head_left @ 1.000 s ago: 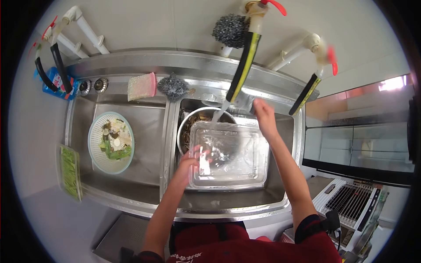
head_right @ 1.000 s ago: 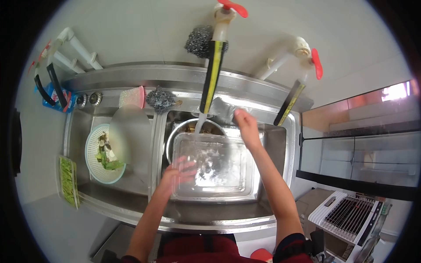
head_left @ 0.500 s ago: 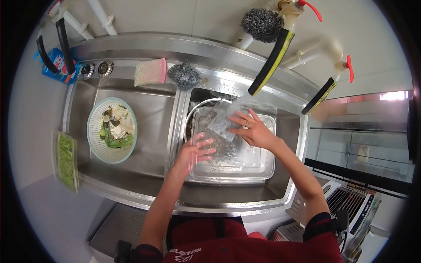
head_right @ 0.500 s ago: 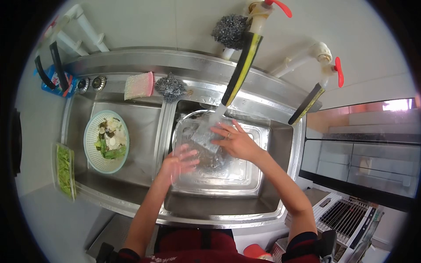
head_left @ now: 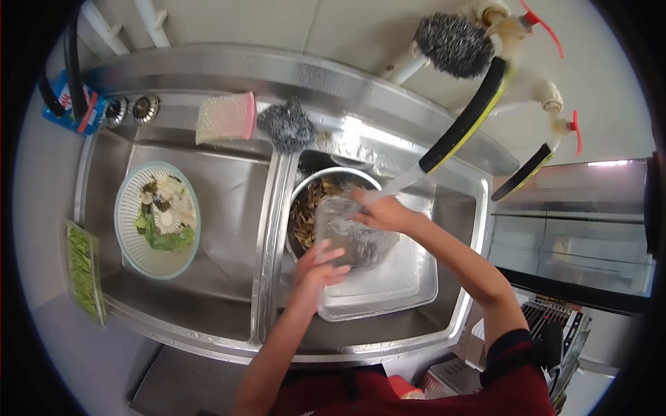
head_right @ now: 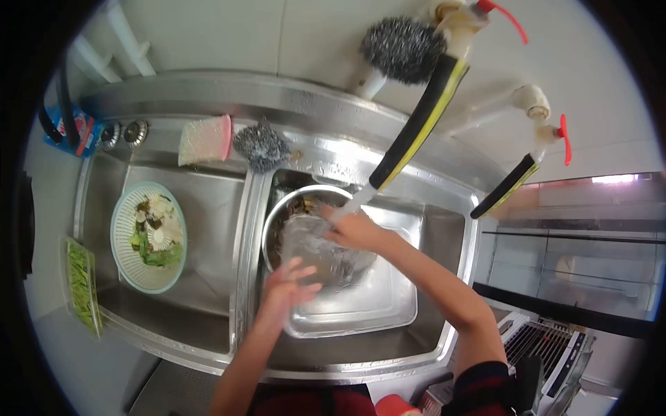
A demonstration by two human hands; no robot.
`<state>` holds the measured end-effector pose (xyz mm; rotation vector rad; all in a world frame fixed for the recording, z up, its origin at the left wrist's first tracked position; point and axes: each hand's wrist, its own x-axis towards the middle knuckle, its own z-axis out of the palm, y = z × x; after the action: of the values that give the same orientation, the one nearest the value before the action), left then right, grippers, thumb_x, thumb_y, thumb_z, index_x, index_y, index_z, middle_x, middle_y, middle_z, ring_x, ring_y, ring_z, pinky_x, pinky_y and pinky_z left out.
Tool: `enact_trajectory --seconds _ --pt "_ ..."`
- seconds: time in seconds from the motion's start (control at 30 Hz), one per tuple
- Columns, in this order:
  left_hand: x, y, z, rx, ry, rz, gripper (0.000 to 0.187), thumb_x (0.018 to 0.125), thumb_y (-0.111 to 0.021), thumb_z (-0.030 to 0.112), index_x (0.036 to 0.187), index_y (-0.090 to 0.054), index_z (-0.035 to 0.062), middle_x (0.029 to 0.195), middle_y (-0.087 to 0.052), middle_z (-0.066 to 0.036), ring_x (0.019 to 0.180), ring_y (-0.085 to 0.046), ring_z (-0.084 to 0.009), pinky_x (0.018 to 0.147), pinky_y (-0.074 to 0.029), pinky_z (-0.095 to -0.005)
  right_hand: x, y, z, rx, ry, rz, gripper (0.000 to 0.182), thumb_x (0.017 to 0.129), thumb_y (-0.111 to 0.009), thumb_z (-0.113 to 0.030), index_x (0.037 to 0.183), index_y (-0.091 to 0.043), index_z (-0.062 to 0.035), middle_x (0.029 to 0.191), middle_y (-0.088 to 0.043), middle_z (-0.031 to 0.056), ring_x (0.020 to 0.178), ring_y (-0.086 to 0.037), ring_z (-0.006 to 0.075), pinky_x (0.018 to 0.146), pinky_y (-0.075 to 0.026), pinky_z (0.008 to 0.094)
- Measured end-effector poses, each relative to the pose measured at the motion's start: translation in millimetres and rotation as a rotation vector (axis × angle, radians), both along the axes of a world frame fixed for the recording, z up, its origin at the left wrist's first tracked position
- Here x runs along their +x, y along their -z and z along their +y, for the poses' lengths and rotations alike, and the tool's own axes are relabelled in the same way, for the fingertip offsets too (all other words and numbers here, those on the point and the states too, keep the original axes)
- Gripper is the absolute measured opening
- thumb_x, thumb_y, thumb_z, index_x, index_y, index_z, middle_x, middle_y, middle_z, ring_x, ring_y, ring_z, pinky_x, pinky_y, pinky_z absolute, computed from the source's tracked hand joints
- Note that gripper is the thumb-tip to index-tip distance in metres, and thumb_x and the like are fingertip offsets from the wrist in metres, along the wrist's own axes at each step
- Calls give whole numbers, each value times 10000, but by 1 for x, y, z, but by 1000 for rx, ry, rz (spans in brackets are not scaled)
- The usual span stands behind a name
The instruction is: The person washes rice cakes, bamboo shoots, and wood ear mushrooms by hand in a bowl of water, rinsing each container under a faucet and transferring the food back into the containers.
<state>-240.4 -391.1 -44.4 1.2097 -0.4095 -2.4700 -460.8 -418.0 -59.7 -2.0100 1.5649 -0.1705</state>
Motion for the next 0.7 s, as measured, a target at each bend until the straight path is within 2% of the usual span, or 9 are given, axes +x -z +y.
enact_trajectory --seconds 0.13,0.2,0.27,0.33,0.47,0.53,0.57,0.63,0.7 --pt "2 0 3 -37 33 -92 607 611 -406 8 1204 -281 -25 1103 -457 -206 836 -565 -330 690 -480 -362 4 12 -1 101 -3 -98 354 725 -563 -228 1016 -472 -50 760 -545 139 715 -538 318 642 -423 407" --pt "16 1 -2 -6 -52 -92 600 614 -415 10 1198 -286 -35 1100 -460 -204 830 -567 -324 689 -480 -355 -8 24 4 -124 -110 -195 361 746 -541 -282 1008 -473 -44 738 -541 147 728 -534 316 646 -412 411" --pt "9 0 -2 -1 -83 -118 608 627 -498 30 1198 -293 -16 1082 -470 -176 769 -578 -235 645 -451 -295 -10 35 10 103 -17 -34 358 765 -512 -325 990 -488 -48 762 -539 168 717 -528 321 647 -410 401" --pt "-4 -1 2 -23 -42 -106 603 624 -517 27 1191 -315 -6 1097 -459 -171 781 -572 -217 649 -441 -273 7 29 0 46 -3 69 342 765 -509 -320 974 -495 -49 764 -539 172 703 -525 315 637 -411 392" --pt "14 -6 9 -60 -68 -170 622 598 -501 -29 1196 -337 18 1098 -464 -159 845 -551 -205 686 -426 -248 -36 25 23 81 -16 -161 319 768 -517 -274 973 -482 -33 768 -530 181 722 -532 280 637 -416 349" --pt "27 -22 11 -137 -197 -159 669 539 -449 -26 1194 -316 -14 1129 -460 -151 870 -560 -232 682 -439 -258 -58 27 42 508 475 -210 302 759 -532 -192 1003 -464 -27 877 -538 168 790 -535 219 676 -408 324" --pt "24 -31 12 -224 -193 -173 686 520 -415 -31 1199 -325 5 1133 -460 -136 884 -557 -223 663 -433 -236 -51 33 52 513 483 -208 302 759 -532 -192 1003 -464 -27 877 -538 168 790 -535 219 676 -408 324" --pt "18 -31 9 -300 -219 -204 689 522 -407 -33 1204 -322 9 1138 -457 -136 902 -549 -225 662 -429 -229 -30 55 80 46 962 -610 376 741 -526 -97 1090 -417 -13 1009 -517 138 893 -504 177 741 -398 308" --pt "14 -36 0 -398 -257 -246 690 528 -396 -38 1212 -316 4 1149 -450 -138 947 -525 -223 691 -418 -218 -20 78 120 65 878 -539 500 726 -509 -62 1188 -330 7 1081 -483 131 973 -470 192 822 -374 299"
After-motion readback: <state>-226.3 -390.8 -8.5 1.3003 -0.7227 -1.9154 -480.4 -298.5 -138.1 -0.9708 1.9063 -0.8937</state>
